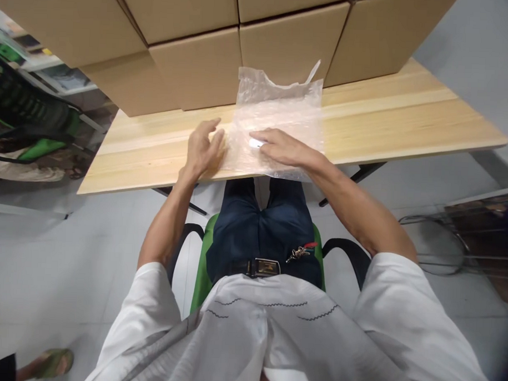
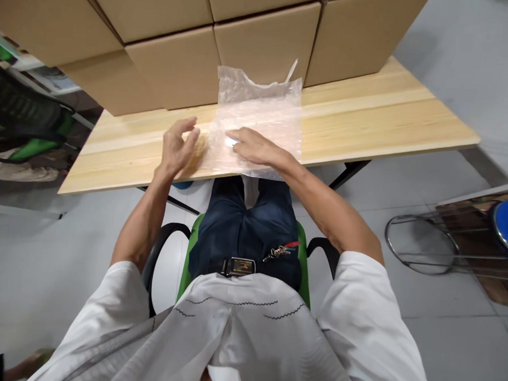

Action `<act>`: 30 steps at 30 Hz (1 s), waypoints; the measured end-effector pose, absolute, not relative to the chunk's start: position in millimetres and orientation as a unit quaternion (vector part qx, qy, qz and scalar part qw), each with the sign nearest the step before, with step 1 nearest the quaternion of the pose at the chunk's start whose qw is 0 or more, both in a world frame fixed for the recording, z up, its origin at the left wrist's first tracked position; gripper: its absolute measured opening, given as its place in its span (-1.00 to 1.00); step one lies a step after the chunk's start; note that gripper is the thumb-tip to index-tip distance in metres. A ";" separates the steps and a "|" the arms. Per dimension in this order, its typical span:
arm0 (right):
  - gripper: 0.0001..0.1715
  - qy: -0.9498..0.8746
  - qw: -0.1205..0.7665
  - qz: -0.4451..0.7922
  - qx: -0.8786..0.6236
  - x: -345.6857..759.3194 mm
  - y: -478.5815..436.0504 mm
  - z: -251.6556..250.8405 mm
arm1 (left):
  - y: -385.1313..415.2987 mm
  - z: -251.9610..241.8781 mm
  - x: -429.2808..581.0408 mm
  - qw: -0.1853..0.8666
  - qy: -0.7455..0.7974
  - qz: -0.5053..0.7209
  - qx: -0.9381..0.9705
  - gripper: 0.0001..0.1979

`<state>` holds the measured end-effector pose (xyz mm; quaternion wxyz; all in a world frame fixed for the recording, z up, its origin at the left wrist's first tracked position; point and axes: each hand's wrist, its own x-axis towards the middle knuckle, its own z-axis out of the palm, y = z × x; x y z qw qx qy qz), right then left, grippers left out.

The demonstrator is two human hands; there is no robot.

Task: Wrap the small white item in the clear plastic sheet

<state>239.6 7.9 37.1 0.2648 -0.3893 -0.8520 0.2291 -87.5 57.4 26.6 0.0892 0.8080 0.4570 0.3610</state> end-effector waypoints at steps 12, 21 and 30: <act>-0.06 -0.852 0.266 0.161 -0.422 317.8 -17.4 -4.4 | -34.6 -11.9 7.2 0.017 0.278 0.172 0.945 -0.61; -0.10 -0.849 0.283 0.175 -0.411 293.9 -24.3 -16.0 | -6.7 -2.6 -23.0 0.033 0.331 0.203 0.921 -0.63; -0.16 -0.857 0.295 0.189 -0.378 285.3 -27.8 -12.7 | 2.5 16.6 -13.3 0.075 0.276 0.212 0.934 -0.58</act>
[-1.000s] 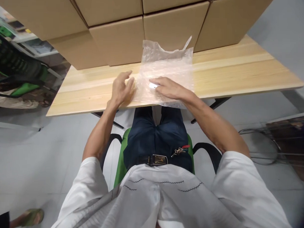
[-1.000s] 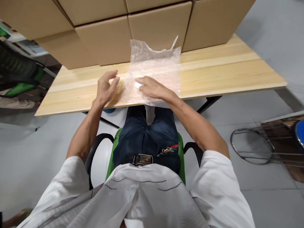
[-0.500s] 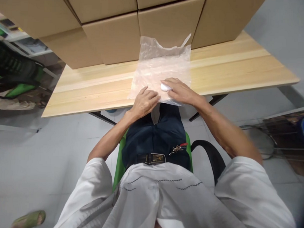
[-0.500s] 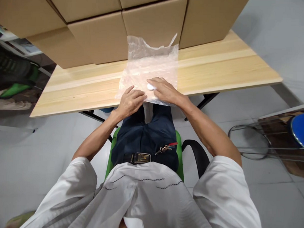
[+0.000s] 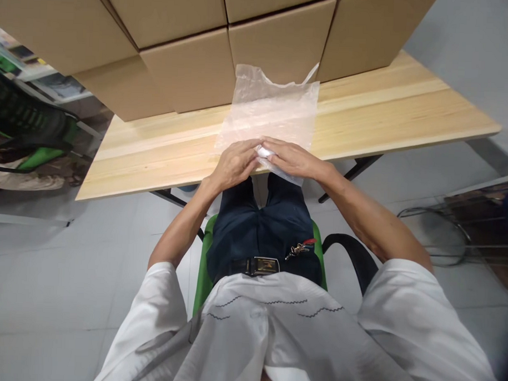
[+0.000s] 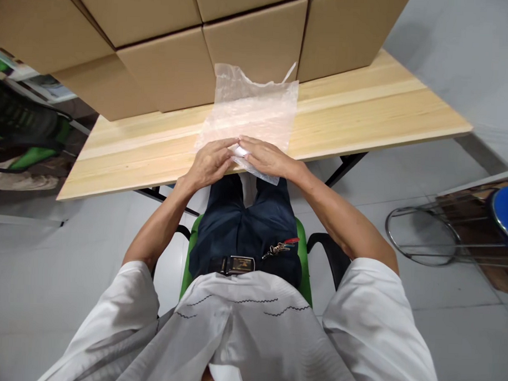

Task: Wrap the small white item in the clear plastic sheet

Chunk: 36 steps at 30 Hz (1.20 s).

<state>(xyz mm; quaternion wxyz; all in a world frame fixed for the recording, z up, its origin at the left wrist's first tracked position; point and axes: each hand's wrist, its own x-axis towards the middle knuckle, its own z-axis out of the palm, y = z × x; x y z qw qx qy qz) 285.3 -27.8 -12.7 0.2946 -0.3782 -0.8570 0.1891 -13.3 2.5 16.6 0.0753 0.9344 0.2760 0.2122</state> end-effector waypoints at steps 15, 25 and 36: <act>0.27 -0.820 0.313 0.249 -0.410 293.1 -50.0 0.2 | 6.2 16.0 -6.6 0.134 0.272 0.230 0.925 -0.46; -0.29 -0.824 0.312 0.136 -0.452 282.3 -65.3 -1.5 | 20.5 11.4 2.7 0.207 0.307 0.286 0.884 -0.64; -0.57 -0.750 0.360 0.183 -0.524 288.6 -32.8 17.4 | 40.7 3.6 29.3 0.319 0.341 0.346 0.814 -0.75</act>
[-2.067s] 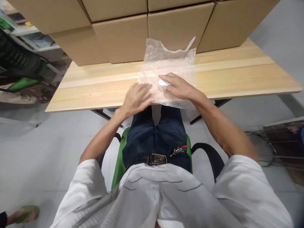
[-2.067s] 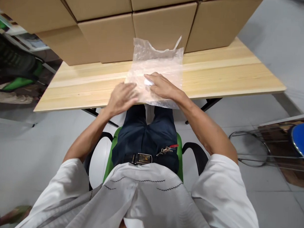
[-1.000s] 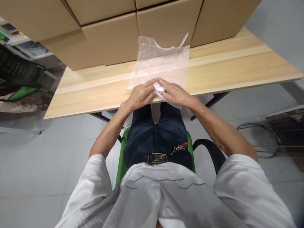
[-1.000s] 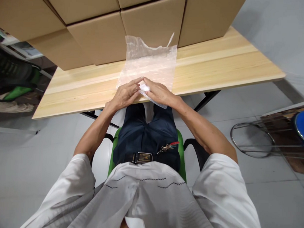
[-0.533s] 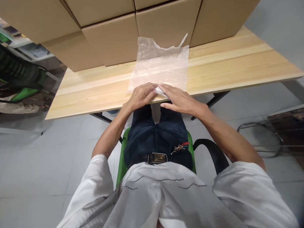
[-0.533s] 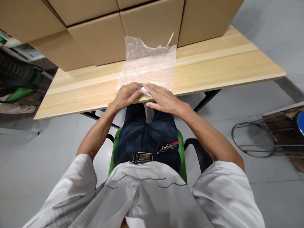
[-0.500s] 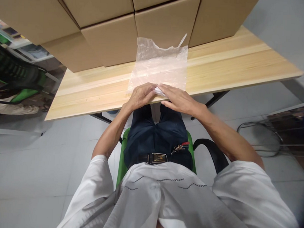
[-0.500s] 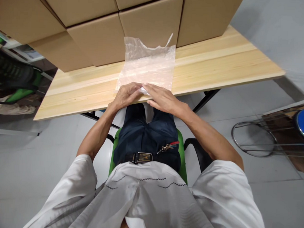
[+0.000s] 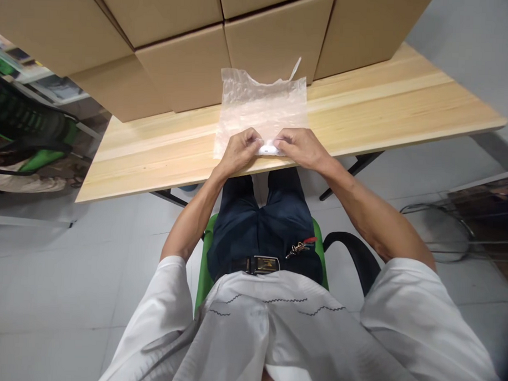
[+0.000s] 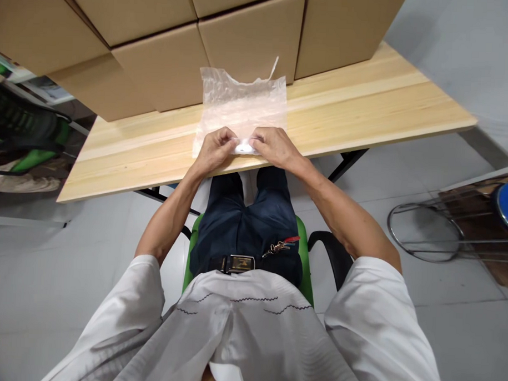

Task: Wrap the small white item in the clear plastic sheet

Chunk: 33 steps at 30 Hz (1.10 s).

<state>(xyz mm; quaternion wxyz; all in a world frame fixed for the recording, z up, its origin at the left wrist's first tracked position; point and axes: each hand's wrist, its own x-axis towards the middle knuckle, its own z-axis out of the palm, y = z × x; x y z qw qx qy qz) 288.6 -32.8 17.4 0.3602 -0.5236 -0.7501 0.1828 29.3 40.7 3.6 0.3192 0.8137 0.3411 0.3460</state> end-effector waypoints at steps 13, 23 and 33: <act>-0.47 -0.784 0.366 -0.014 -0.501 278.3 -68.0 8.8 | 39.3 6.9 33.7 0.334 0.349 0.321 0.815 -0.89; -0.40 -0.843 0.311 0.006 -0.439 281.5 -56.0 -21.8 | 42.1 4.3 32.7 0.303 0.368 0.306 0.824 -0.89; -0.27 -0.824 0.302 0.067 -0.474 292.9 -46.0 -23.7 | 8.2 -8.3 15.0 0.010 0.229 0.305 0.924 -0.66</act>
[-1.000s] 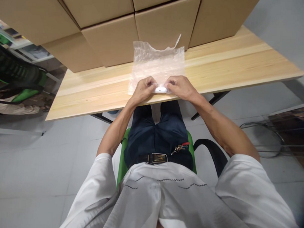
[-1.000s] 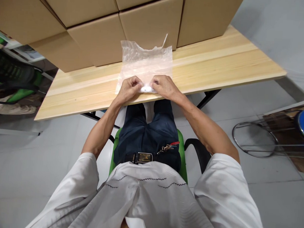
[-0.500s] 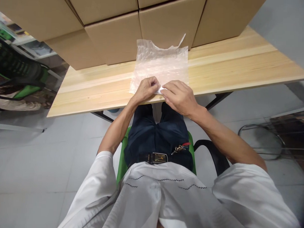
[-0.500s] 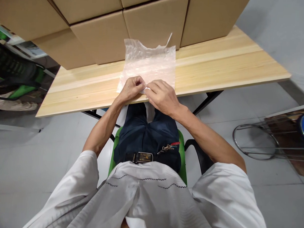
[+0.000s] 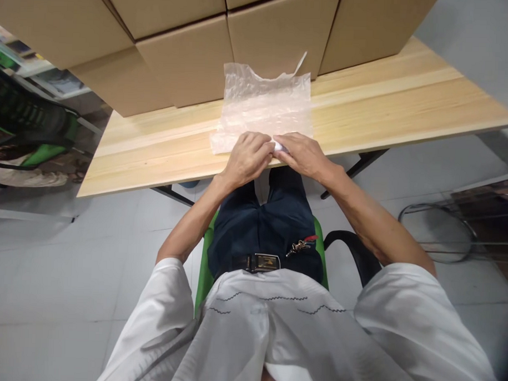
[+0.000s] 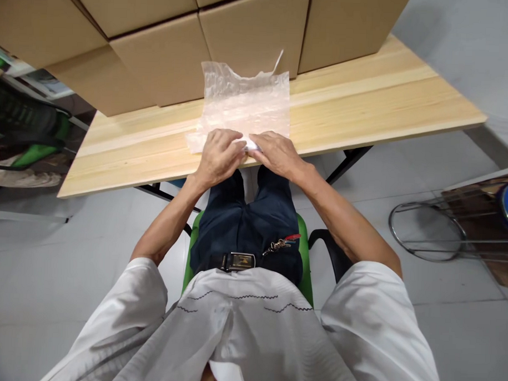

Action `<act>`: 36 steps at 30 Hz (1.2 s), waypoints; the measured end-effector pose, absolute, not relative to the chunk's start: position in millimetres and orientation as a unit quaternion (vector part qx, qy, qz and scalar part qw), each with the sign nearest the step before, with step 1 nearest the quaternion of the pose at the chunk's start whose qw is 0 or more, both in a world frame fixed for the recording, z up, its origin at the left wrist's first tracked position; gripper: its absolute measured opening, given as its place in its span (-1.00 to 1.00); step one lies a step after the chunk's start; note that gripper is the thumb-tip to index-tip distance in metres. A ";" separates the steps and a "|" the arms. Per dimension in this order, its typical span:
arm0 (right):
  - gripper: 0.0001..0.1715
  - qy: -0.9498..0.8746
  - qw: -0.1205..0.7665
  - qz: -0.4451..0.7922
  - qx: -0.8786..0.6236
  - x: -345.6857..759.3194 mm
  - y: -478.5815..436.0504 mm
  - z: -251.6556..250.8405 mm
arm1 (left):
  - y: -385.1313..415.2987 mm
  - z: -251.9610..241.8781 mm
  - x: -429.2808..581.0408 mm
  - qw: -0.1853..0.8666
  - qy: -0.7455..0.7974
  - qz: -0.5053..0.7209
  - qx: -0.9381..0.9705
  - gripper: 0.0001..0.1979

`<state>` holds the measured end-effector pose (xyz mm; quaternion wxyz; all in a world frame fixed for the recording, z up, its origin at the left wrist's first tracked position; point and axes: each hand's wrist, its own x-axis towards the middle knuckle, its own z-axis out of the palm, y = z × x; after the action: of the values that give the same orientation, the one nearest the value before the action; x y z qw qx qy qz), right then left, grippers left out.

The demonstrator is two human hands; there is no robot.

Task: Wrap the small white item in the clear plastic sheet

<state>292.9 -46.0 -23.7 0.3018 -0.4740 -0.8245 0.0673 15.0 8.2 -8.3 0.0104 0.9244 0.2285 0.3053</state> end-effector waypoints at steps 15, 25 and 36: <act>-0.26 -0.803 0.276 0.070 -0.524 286.9 -39.7 -3.6 | 15.2 15.7 23.0 0.184 0.269 0.254 0.911 -0.43; -0.31 -0.786 0.282 0.120 -0.537 286.1 -29.5 20.0 | 30.6 22.7 19.8 0.183 0.289 0.207 0.917 -0.49; -0.52 -0.759 0.291 0.114 -0.571 299.0 -10.8 11.9 | 66.0 36.7 36.4 0.309 0.281 0.205 0.885 -0.77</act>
<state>299.0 -10.8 11.9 0.2907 -0.5708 -0.7594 0.1137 36.4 66.0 36.7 0.3088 0.8852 0.2812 0.2048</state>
